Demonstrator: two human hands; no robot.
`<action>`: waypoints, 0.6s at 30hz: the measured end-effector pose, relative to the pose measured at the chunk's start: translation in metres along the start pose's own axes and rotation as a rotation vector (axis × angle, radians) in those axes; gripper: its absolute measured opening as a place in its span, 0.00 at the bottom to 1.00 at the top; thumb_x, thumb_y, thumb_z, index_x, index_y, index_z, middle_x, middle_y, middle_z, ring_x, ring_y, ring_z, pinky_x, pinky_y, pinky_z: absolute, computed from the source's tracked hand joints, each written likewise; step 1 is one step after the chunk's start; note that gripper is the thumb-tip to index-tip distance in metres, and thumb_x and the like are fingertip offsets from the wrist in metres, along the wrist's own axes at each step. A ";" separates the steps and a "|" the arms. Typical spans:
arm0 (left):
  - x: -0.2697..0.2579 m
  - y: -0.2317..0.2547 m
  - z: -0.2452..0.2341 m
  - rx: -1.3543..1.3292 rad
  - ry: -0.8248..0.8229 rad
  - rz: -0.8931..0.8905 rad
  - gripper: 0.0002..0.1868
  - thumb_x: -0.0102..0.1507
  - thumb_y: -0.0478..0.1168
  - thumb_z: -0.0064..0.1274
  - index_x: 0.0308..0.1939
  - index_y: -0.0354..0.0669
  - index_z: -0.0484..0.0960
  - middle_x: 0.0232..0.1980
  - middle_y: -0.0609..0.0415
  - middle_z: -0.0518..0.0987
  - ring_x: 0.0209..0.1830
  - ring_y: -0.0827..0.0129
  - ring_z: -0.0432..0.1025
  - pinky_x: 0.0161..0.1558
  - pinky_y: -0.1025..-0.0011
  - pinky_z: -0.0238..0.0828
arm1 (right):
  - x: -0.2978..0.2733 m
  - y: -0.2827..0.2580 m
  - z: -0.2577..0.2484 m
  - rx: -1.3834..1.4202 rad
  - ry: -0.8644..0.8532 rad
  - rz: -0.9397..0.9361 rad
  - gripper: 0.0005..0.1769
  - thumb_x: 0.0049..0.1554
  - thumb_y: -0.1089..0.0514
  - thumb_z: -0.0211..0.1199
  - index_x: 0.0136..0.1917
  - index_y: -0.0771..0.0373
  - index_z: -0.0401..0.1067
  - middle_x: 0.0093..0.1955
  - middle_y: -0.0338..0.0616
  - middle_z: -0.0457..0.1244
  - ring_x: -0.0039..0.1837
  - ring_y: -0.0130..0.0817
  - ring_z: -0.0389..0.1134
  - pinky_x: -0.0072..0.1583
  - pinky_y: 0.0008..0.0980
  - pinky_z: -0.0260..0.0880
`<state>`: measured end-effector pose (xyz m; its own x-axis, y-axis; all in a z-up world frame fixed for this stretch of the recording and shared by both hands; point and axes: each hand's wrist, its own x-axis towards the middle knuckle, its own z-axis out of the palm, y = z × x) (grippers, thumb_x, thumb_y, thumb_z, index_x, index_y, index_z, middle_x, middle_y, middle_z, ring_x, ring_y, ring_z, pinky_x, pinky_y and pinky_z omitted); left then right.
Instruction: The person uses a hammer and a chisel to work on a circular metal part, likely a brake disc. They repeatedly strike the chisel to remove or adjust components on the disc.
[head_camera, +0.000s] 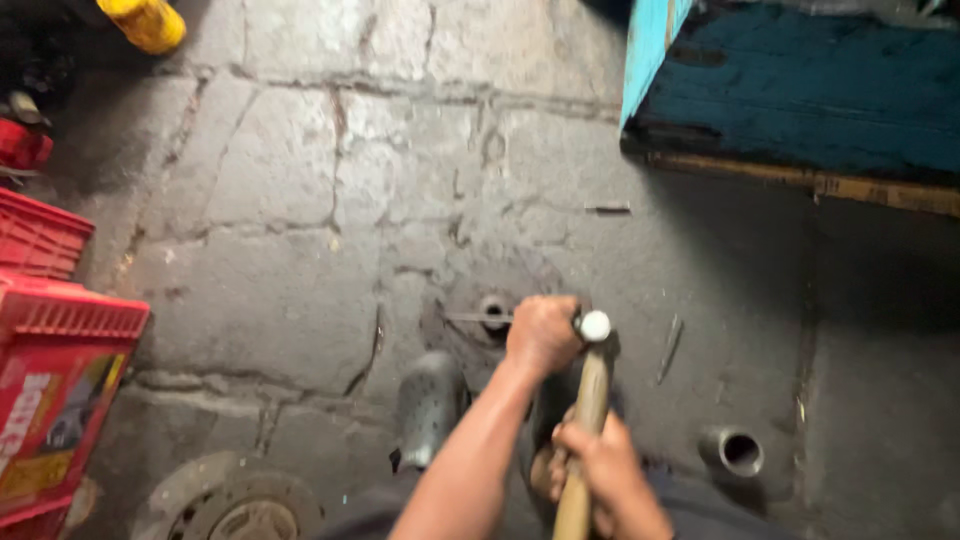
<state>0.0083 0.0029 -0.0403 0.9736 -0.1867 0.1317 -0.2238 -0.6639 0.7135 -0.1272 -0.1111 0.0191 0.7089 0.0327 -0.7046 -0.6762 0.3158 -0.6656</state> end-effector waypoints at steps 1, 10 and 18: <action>-0.009 0.002 0.003 0.034 -0.038 -0.023 0.09 0.51 0.44 0.61 0.27 0.43 0.82 0.31 0.41 0.81 0.35 0.43 0.77 0.40 0.50 0.75 | -0.002 0.002 -0.012 0.155 -0.049 0.124 0.10 0.51 0.65 0.63 0.46 0.64 0.65 0.26 0.45 0.57 0.24 0.37 0.61 0.27 0.38 0.63; 0.007 0.001 0.005 0.113 -0.087 -0.015 0.08 0.49 0.41 0.59 0.27 0.42 0.82 0.32 0.43 0.82 0.36 0.46 0.78 0.42 0.51 0.75 | -0.005 -0.044 -0.008 0.252 0.590 -0.463 0.13 0.55 0.63 0.58 0.50 0.60 0.57 0.33 0.41 0.57 0.27 0.34 0.61 0.29 0.37 0.67; 0.011 -0.004 0.001 0.140 -0.143 -0.063 0.09 0.48 0.42 0.61 0.29 0.44 0.82 0.34 0.44 0.83 0.38 0.47 0.78 0.43 0.52 0.75 | 0.012 -0.030 -0.031 0.075 0.267 0.173 0.15 0.52 0.62 0.63 0.49 0.62 0.61 0.30 0.46 0.57 0.27 0.38 0.59 0.28 0.40 0.60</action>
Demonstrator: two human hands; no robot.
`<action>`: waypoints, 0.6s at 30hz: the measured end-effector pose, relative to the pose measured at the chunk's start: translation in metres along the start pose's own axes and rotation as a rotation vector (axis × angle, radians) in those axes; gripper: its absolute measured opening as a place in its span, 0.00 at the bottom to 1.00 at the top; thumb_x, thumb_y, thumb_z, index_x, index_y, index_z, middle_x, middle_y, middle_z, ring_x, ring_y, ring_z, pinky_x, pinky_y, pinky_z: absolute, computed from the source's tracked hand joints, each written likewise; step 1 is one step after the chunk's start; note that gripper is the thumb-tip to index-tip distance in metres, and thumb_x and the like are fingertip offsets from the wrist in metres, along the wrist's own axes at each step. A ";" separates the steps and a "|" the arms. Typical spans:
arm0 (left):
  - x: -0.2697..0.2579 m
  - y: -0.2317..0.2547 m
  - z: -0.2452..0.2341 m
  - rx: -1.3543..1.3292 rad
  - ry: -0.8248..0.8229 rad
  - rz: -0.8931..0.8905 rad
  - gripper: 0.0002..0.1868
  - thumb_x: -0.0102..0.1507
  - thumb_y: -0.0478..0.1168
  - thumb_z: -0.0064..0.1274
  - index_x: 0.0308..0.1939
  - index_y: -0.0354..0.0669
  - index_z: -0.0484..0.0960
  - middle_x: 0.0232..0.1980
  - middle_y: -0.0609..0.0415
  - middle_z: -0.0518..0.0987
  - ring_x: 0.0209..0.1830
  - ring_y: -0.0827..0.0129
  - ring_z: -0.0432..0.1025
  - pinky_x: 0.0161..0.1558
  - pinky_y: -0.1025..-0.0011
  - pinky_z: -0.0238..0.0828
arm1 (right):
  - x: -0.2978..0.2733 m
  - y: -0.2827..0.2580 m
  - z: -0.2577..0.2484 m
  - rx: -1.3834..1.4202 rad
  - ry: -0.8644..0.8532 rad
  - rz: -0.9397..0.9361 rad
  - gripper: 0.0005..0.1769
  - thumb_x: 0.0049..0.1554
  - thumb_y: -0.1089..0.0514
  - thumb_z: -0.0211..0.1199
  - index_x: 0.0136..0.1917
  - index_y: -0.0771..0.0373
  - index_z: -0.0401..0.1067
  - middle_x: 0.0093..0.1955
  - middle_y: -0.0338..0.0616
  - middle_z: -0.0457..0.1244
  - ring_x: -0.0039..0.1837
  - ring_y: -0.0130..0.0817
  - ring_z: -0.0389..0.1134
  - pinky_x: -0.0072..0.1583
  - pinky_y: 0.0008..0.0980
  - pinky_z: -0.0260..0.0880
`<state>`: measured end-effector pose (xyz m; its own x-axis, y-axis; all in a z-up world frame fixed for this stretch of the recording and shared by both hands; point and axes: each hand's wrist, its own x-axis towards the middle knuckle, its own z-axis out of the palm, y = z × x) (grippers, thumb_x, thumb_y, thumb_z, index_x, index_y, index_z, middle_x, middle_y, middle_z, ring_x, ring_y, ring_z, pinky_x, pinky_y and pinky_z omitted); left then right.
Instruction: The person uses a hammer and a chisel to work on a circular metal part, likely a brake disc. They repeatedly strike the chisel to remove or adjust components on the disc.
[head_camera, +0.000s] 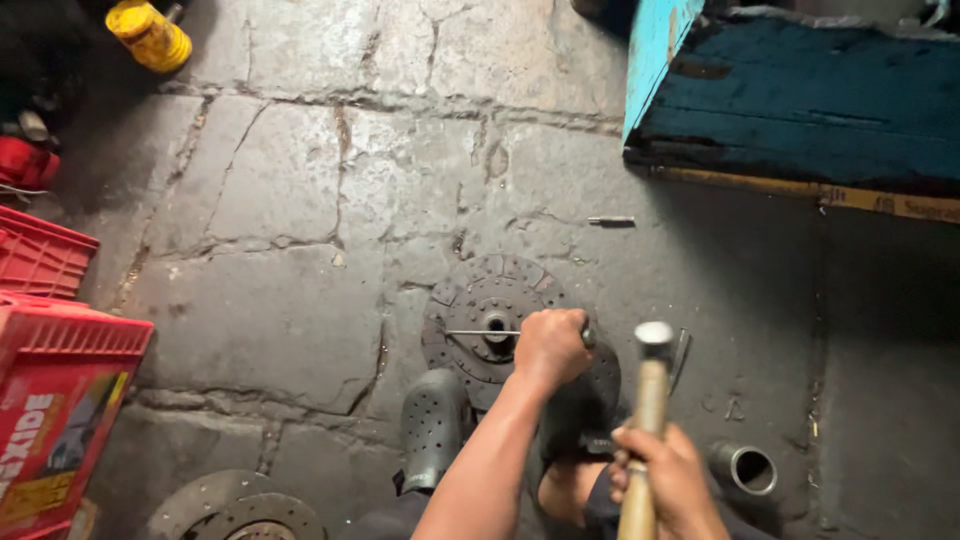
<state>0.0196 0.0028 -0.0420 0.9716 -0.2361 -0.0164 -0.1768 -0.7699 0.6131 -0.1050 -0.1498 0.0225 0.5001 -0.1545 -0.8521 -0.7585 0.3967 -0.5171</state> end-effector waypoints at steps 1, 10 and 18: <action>0.001 0.001 0.002 -0.007 0.014 0.011 0.09 0.48 0.42 0.61 0.30 0.44 0.83 0.34 0.44 0.83 0.38 0.46 0.78 0.43 0.52 0.75 | 0.004 -0.005 -0.011 0.048 0.088 -0.054 0.15 0.52 0.62 0.63 0.49 0.62 0.60 0.30 0.46 0.58 0.28 0.38 0.60 0.29 0.41 0.62; -0.006 0.009 -0.039 -0.146 0.286 -0.089 0.11 0.52 0.46 0.62 0.27 0.41 0.83 0.29 0.43 0.82 0.30 0.48 0.78 0.34 0.55 0.74 | 0.132 -0.054 -0.055 -0.163 0.077 -0.001 0.10 0.55 0.59 0.65 0.41 0.68 0.67 0.32 0.46 0.62 0.31 0.37 0.64 0.33 0.37 0.67; -0.007 -0.051 -0.129 -0.723 0.756 -0.388 0.20 0.62 0.43 0.60 0.20 0.42 0.70 0.20 0.65 0.69 0.20 0.82 0.61 0.23 0.76 0.54 | 0.216 -0.004 -0.062 -0.777 0.102 -0.320 0.24 0.52 0.55 0.70 0.58 0.68 0.72 0.44 0.54 0.69 0.38 0.42 0.71 0.43 0.42 0.72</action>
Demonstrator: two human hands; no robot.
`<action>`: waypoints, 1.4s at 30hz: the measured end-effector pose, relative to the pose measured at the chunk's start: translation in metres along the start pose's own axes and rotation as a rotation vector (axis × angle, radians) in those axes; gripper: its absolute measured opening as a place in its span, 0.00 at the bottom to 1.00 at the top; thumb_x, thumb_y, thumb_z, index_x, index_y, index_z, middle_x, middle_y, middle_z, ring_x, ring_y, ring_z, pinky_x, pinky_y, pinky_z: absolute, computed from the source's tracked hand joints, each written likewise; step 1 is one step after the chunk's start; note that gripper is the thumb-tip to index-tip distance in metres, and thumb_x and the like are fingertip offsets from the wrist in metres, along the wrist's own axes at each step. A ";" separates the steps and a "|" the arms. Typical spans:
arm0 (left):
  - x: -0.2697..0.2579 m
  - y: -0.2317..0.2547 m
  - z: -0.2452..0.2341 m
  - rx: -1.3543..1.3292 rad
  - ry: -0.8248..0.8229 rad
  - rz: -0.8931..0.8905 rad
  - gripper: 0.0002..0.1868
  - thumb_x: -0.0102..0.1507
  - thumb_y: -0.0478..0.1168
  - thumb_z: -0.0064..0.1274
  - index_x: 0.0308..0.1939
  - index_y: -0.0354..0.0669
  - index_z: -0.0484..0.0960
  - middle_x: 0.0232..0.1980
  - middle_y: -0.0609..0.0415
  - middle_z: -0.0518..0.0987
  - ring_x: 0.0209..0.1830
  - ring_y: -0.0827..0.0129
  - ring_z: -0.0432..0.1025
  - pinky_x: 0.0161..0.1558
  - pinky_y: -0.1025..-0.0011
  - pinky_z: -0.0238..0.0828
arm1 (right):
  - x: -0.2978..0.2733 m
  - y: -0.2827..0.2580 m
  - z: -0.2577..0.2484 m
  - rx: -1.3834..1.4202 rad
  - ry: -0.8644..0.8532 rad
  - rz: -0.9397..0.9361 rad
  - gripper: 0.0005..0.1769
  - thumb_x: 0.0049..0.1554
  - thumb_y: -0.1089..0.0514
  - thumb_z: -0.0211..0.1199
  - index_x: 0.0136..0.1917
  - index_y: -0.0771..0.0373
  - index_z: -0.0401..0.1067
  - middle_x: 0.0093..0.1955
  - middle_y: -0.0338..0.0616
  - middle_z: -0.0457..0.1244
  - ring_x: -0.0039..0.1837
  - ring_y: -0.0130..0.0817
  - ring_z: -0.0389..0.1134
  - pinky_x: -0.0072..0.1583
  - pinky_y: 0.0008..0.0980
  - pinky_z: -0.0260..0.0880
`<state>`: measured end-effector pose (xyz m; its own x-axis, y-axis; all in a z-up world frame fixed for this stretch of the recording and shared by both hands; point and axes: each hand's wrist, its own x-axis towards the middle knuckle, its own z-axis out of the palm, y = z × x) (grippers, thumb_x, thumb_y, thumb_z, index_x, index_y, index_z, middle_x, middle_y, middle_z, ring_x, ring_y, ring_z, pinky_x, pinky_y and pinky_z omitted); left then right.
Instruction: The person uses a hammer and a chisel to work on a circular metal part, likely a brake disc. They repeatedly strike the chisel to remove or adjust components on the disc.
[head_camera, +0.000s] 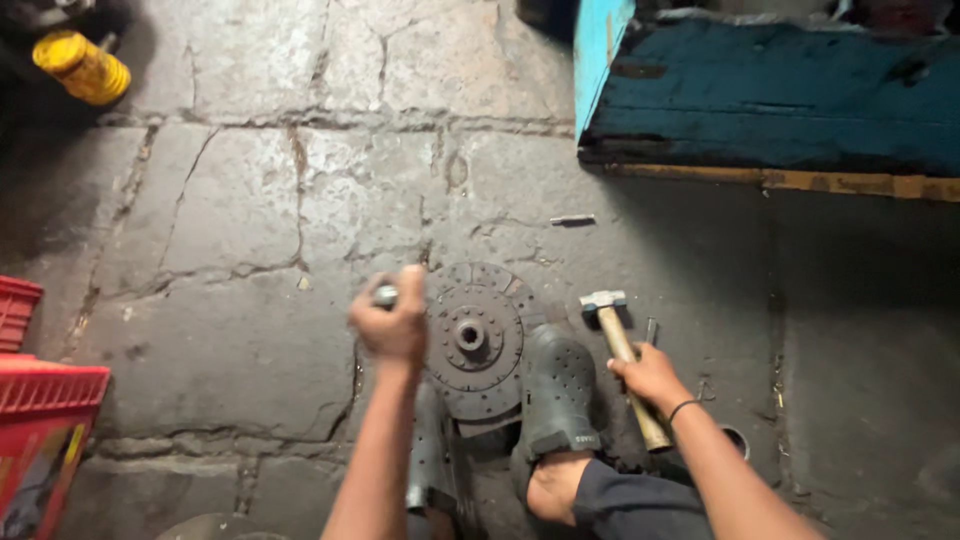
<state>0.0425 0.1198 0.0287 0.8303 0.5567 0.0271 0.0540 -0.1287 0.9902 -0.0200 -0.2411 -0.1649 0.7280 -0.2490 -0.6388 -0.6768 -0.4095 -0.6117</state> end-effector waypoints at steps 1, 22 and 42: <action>0.008 0.003 -0.009 -0.052 0.072 -0.036 0.21 0.63 0.43 0.62 0.20 0.44 0.68 0.22 0.67 0.66 0.21 0.81 0.58 0.23 0.75 0.50 | 0.000 0.005 0.005 -0.124 0.093 -0.059 0.29 0.51 0.54 0.72 0.61 0.68 0.70 0.47 0.56 0.70 0.42 0.44 0.74 0.46 0.42 0.74; -0.096 0.282 -0.105 -0.401 -0.325 -0.078 0.14 0.63 0.42 0.59 0.26 0.45 0.72 0.23 0.59 0.70 0.18 0.72 0.63 0.23 0.68 0.60 | -0.408 -0.229 -0.125 -0.474 -0.091 -1.022 0.23 0.54 0.48 0.66 0.58 0.63 0.74 0.52 0.50 0.71 0.54 0.41 0.75 0.55 0.37 0.74; -0.045 0.130 -0.033 -0.128 -0.370 -0.433 0.36 0.61 0.68 0.47 0.54 0.39 0.78 0.45 0.50 0.84 0.42 0.65 0.79 0.41 0.66 0.74 | -0.358 -0.265 -0.101 -0.087 -0.075 -0.818 0.19 0.65 0.47 0.52 0.48 0.63 0.76 0.35 0.42 0.73 0.39 0.31 0.76 0.42 0.33 0.75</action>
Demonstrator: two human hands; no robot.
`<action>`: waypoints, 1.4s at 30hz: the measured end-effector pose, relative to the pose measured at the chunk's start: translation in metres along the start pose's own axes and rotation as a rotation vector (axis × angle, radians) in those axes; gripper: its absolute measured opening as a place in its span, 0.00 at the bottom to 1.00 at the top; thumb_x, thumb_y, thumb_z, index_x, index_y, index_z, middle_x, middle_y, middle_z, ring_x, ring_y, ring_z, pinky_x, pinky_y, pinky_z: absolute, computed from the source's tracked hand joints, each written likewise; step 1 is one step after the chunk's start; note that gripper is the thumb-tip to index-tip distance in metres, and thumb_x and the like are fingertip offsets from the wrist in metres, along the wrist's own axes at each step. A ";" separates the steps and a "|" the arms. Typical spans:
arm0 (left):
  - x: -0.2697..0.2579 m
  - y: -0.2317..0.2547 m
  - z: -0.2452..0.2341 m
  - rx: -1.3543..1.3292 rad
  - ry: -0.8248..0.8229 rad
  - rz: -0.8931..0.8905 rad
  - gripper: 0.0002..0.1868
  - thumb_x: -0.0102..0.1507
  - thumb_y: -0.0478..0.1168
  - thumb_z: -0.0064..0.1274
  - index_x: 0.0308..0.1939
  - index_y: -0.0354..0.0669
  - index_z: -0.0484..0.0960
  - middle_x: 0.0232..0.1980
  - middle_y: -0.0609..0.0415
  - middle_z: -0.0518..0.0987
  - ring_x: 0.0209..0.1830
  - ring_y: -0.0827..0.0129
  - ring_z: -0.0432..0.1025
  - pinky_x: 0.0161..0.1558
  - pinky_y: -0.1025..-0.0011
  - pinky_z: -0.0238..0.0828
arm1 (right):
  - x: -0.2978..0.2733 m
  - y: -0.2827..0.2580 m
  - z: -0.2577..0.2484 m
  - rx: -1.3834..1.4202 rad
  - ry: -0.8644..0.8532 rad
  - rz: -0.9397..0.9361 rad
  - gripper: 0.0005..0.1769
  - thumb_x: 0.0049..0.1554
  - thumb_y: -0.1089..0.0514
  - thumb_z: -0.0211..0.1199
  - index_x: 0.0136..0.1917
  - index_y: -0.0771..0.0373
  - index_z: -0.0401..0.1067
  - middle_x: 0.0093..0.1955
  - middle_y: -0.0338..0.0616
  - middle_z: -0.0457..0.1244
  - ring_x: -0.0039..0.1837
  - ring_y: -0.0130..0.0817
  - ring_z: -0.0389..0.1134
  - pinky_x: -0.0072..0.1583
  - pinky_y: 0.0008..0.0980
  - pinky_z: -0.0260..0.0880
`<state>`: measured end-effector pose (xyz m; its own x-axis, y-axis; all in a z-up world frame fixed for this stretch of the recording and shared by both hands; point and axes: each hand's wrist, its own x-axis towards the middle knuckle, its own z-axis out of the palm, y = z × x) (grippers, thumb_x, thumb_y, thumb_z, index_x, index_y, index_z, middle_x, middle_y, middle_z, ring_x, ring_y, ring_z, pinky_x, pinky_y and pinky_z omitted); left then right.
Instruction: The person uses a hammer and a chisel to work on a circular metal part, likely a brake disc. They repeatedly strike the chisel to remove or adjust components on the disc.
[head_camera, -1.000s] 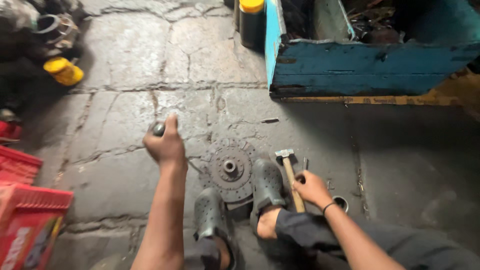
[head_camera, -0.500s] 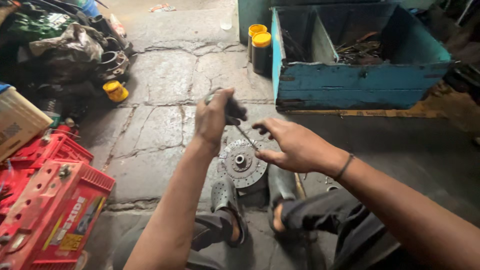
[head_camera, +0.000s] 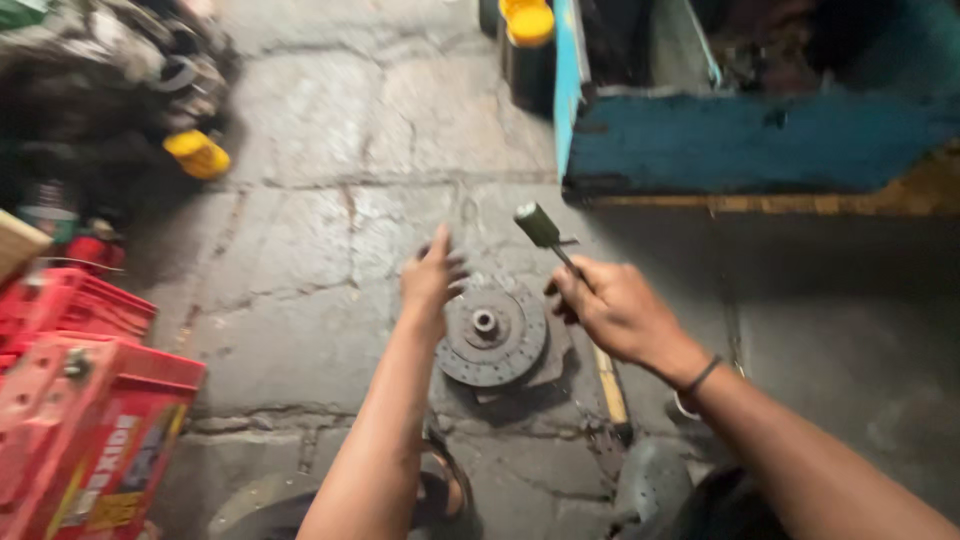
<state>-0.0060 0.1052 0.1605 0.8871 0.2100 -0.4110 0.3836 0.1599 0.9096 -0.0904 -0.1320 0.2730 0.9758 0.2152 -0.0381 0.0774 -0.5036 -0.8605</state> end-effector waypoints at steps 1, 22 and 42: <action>0.020 -0.039 -0.009 0.044 0.107 -0.057 0.35 0.61 0.66 0.49 0.53 0.38 0.78 0.44 0.50 0.83 0.41 0.65 0.78 0.40 0.66 0.73 | 0.004 0.007 -0.004 -0.039 0.018 -0.023 0.19 0.64 0.47 0.52 0.47 0.62 0.75 0.34 0.42 0.72 0.39 0.32 0.76 0.42 0.34 0.74; 0.117 -0.232 -0.049 -0.024 0.271 -0.413 0.14 0.58 0.44 0.64 0.36 0.36 0.84 0.30 0.51 0.81 0.22 0.66 0.71 0.22 0.65 0.66 | 0.049 0.069 -0.060 -0.082 -0.024 0.065 0.20 0.63 0.45 0.53 0.47 0.63 0.75 0.34 0.43 0.71 0.37 0.30 0.73 0.41 0.34 0.72; -0.043 -0.088 0.026 1.201 -0.123 0.593 0.15 0.61 0.50 0.58 0.43 0.45 0.80 0.44 0.45 0.81 0.45 0.45 0.76 0.43 0.50 0.72 | 0.001 0.045 -0.062 -0.478 0.008 0.169 0.17 0.61 0.40 0.56 0.49 0.51 0.77 0.37 0.53 0.69 0.44 0.58 0.70 0.45 0.52 0.69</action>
<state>-0.0708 0.0569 0.0993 0.9894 -0.1449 0.0113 -0.1336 -0.8760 0.4634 -0.0735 -0.2066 0.2660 0.9843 0.0919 -0.1510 0.0012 -0.8579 -0.5139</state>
